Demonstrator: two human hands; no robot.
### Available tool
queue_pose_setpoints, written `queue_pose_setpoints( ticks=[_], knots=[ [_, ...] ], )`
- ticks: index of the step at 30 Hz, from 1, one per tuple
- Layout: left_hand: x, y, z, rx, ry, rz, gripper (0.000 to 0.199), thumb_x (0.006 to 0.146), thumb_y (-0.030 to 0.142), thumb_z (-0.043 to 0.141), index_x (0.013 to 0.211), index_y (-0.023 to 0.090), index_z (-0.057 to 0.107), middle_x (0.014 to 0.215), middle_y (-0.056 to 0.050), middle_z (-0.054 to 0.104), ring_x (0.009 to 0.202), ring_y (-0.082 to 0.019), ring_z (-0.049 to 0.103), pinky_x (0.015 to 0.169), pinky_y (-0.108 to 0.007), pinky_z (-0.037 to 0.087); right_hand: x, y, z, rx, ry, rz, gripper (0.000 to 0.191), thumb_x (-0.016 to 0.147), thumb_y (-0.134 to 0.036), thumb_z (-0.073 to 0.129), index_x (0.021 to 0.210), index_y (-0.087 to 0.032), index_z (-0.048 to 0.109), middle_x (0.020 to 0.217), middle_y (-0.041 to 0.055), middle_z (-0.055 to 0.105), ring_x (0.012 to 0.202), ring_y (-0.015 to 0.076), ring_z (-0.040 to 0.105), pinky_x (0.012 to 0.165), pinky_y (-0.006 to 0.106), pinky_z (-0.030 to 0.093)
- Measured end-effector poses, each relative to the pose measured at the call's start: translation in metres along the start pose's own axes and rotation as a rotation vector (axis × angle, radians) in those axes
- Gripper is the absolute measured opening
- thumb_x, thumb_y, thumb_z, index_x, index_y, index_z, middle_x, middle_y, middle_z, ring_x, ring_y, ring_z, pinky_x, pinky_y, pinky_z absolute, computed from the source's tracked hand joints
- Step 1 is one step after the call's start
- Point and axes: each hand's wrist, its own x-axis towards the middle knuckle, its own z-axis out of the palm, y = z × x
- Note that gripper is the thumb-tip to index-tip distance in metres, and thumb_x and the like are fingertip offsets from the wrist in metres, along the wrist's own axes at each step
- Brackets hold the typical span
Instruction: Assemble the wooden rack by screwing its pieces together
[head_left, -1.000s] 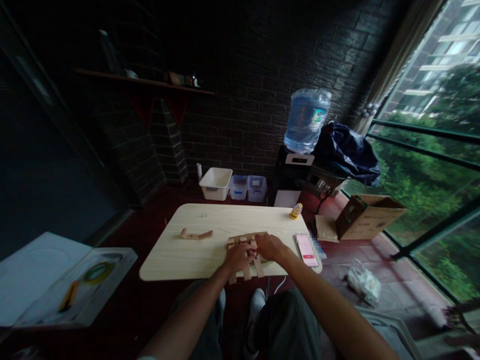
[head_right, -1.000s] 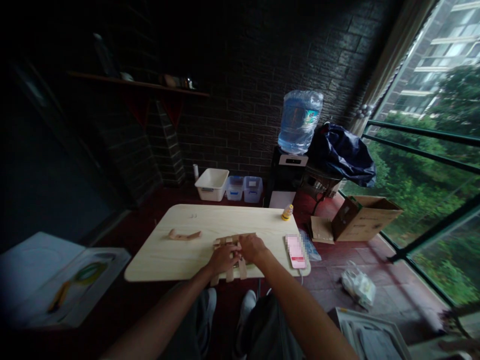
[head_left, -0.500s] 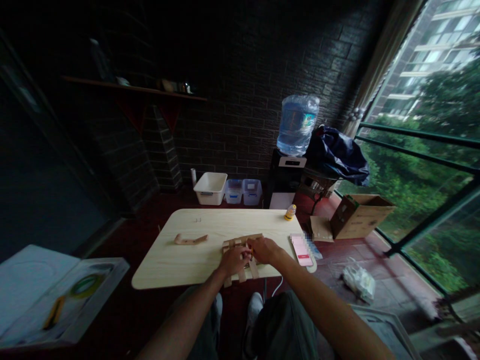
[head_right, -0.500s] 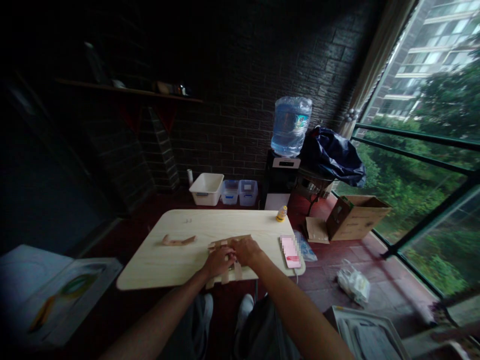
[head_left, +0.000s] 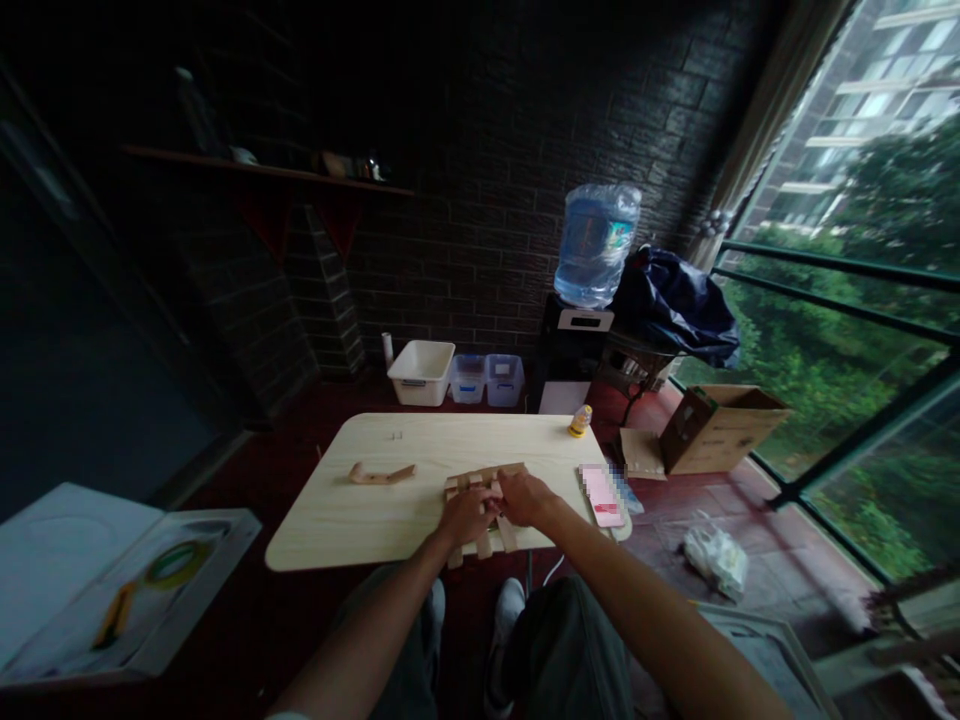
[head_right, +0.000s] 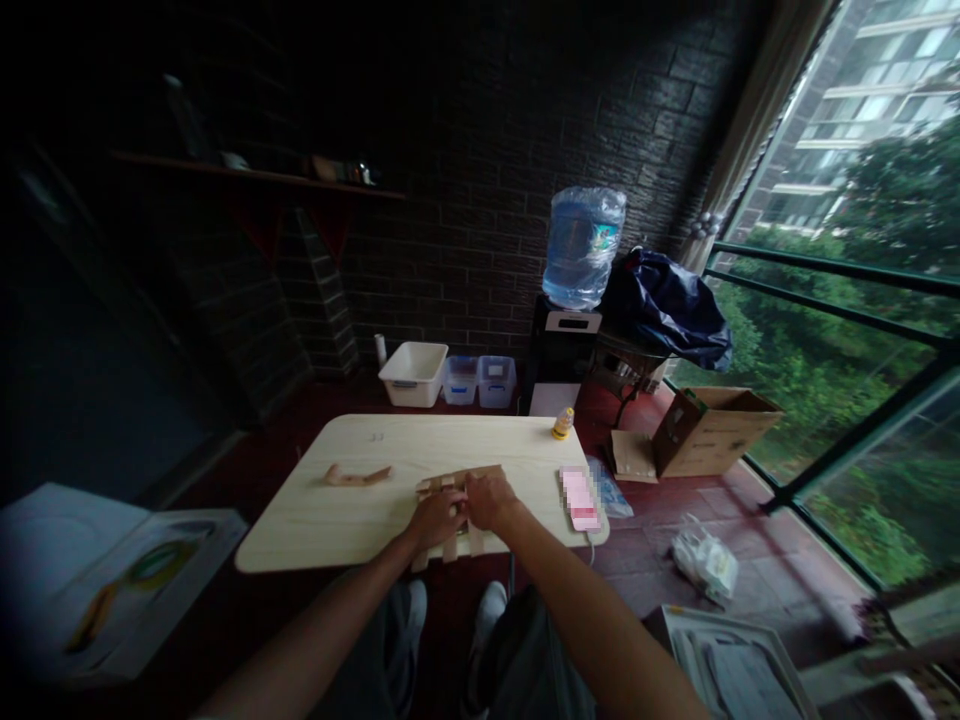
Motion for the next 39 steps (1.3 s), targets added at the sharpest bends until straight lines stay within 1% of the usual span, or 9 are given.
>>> queue_pose_setpoints(
  ticks=[4,7,11,16,21,25,29,34,39],
  knots=[
    [-0.001,0.0,0.0,-0.04,0.02,-0.009,0.033,0.091,0.032,0.057,0.117,0.024,0.076,0.116,-0.004,0.078,0.109,-0.021,0.07,0.096,-0.03,0.049,-0.006,0.008,-0.014,0.104,-0.112,-0.05,0.049,0.088,-0.022,0.061,0.135,-0.009,0.055,0.112,0.0173,0.075,0.1,0.03,0.073,0.077,0.036,0.058],
    [-0.001,-0.001,0.001,-0.055,0.024,-0.007,0.032,0.092,0.035,0.056,0.114,0.024,0.076,0.114,-0.003,0.078,0.107,-0.02,0.07,0.095,-0.029,0.05,-0.011,0.012,-0.019,0.101,-0.116,-0.048,0.049,0.086,-0.019,0.062,0.134,-0.011,0.056,0.112,0.0175,0.075,0.1,0.0302,0.073,0.078,0.036,0.058],
    [0.0,-0.003,0.003,-0.053,0.028,-0.001,0.031,0.091,0.033,0.057,0.113,0.025,0.076,0.116,-0.002,0.078,0.106,-0.019,0.071,0.095,-0.028,0.05,-0.008,0.012,-0.006,0.067,-0.101,-0.053,0.048,0.087,-0.019,0.062,0.134,-0.01,0.056,0.114,0.0193,0.074,0.105,0.0292,0.072,0.081,0.036,0.058],
    [0.002,-0.003,0.004,-0.013,0.011,-0.012,0.035,0.09,0.035,0.059,0.12,0.025,0.075,0.118,-0.005,0.077,0.111,-0.023,0.07,0.098,-0.032,0.049,0.001,0.006,0.005,0.067,-0.071,0.044,0.044,0.092,-0.027,0.062,0.13,-0.006,0.058,0.114,0.0245,0.073,0.103,0.0307,0.073,0.079,0.037,0.058],
    [0.001,-0.001,0.004,0.007,0.045,-0.024,0.035,0.091,0.033,0.056,0.119,0.026,0.075,0.12,-0.004,0.077,0.113,-0.022,0.069,0.101,-0.032,0.048,-0.002,0.005,-0.012,0.086,-0.086,0.066,0.045,0.094,-0.035,0.059,0.128,-0.005,0.059,0.116,0.0244,0.073,0.107,0.0316,0.071,0.083,0.039,0.057],
    [0.0,0.0,0.002,-0.039,0.029,-0.012,0.033,0.091,0.035,0.055,0.115,0.026,0.076,0.117,-0.003,0.078,0.108,-0.02,0.07,0.099,-0.031,0.049,-0.01,0.009,-0.02,0.134,-0.113,0.052,0.051,0.091,-0.035,0.06,0.134,-0.01,0.054,0.118,0.0214,0.073,0.105,0.0318,0.072,0.078,0.039,0.057],
    [0.0,-0.002,0.002,-0.055,0.035,0.012,0.033,0.091,0.037,0.056,0.114,0.026,0.077,0.116,-0.003,0.078,0.106,-0.02,0.071,0.099,-0.03,0.05,-0.013,0.013,-0.014,0.109,-0.08,-0.013,0.042,0.091,-0.027,0.059,0.132,-0.015,0.055,0.121,0.018,0.072,0.108,0.0289,0.071,0.08,0.037,0.057],
    [0.002,-0.004,0.005,-0.043,0.045,-0.006,0.032,0.091,0.035,0.057,0.113,0.025,0.077,0.116,-0.004,0.078,0.108,-0.021,0.07,0.099,-0.031,0.05,-0.007,0.014,0.0,0.063,-0.054,-0.081,0.042,0.089,-0.016,0.059,0.131,-0.01,0.056,0.119,0.0218,0.071,0.107,0.0289,0.071,0.082,0.038,0.058],
    [0.002,-0.002,0.002,-0.063,0.011,-0.016,0.034,0.091,0.036,0.058,0.119,0.026,0.075,0.118,-0.003,0.078,0.113,-0.022,0.069,0.101,-0.032,0.05,0.002,0.017,0.003,0.089,-0.043,-0.011,0.042,0.089,-0.016,0.059,0.13,-0.005,0.056,0.114,0.0233,0.072,0.104,0.0304,0.072,0.08,0.038,0.059]
  ],
)
